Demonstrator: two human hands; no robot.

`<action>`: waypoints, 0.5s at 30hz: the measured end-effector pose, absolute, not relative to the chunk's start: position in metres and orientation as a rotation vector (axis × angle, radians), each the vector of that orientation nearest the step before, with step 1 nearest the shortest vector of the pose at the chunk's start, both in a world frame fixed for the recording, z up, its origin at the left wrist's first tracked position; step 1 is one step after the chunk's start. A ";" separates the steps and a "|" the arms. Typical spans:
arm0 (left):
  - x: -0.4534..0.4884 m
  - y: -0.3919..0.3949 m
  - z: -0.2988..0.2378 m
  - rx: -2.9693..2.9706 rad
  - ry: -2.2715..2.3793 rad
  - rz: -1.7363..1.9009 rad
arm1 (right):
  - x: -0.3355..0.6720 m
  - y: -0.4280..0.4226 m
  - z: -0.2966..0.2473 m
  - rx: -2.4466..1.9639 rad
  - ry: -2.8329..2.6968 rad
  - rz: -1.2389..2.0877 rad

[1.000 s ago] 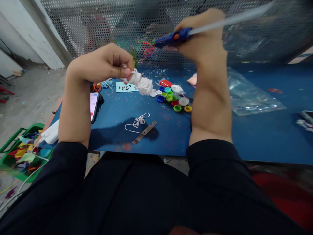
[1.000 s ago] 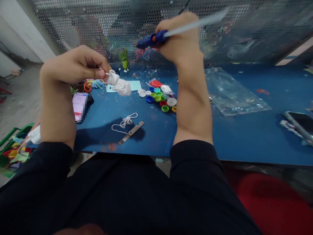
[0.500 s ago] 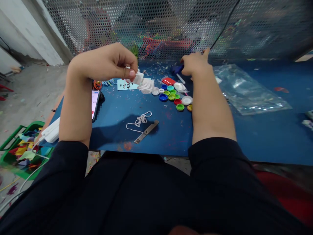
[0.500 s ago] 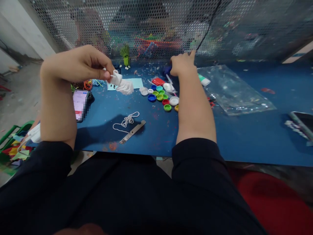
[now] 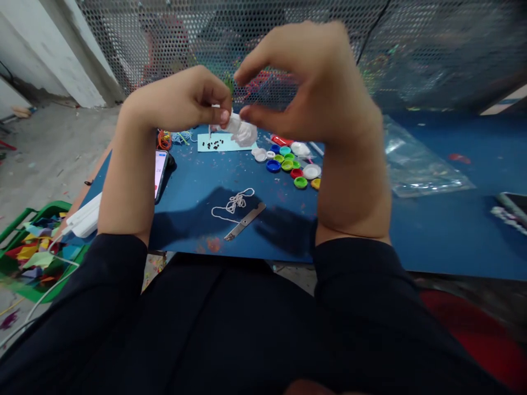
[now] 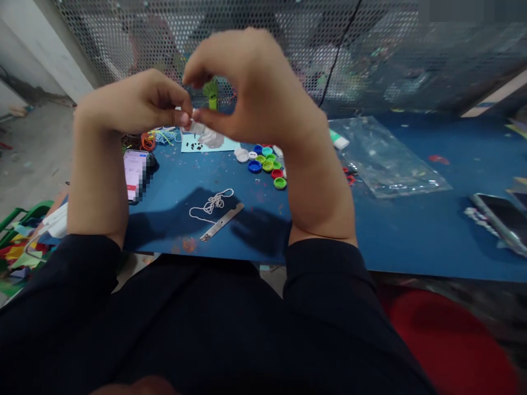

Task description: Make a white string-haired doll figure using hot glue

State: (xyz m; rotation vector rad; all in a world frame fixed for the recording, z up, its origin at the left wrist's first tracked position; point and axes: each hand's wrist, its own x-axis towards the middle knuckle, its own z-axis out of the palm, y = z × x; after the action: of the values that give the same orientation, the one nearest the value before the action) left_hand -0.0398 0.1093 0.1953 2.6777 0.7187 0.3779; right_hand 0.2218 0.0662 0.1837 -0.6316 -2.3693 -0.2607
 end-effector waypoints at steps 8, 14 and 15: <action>-0.040 0.102 0.197 2.733 0.767 0.468 | 0.192 0.058 0.175 -0.974 -2.521 -0.691; -0.042 0.103 0.199 2.796 0.767 0.515 | 0.193 0.057 0.175 -0.964 -2.429 -0.727; -0.043 0.103 0.200 2.816 0.773 0.545 | 0.195 0.057 0.175 -0.948 -2.359 -0.748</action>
State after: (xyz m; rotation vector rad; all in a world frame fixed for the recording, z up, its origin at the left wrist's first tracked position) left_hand -0.0426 0.1029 0.1999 2.8160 0.7725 0.5450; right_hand 0.1953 0.0569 0.1753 -0.9483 -2.3592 -0.7477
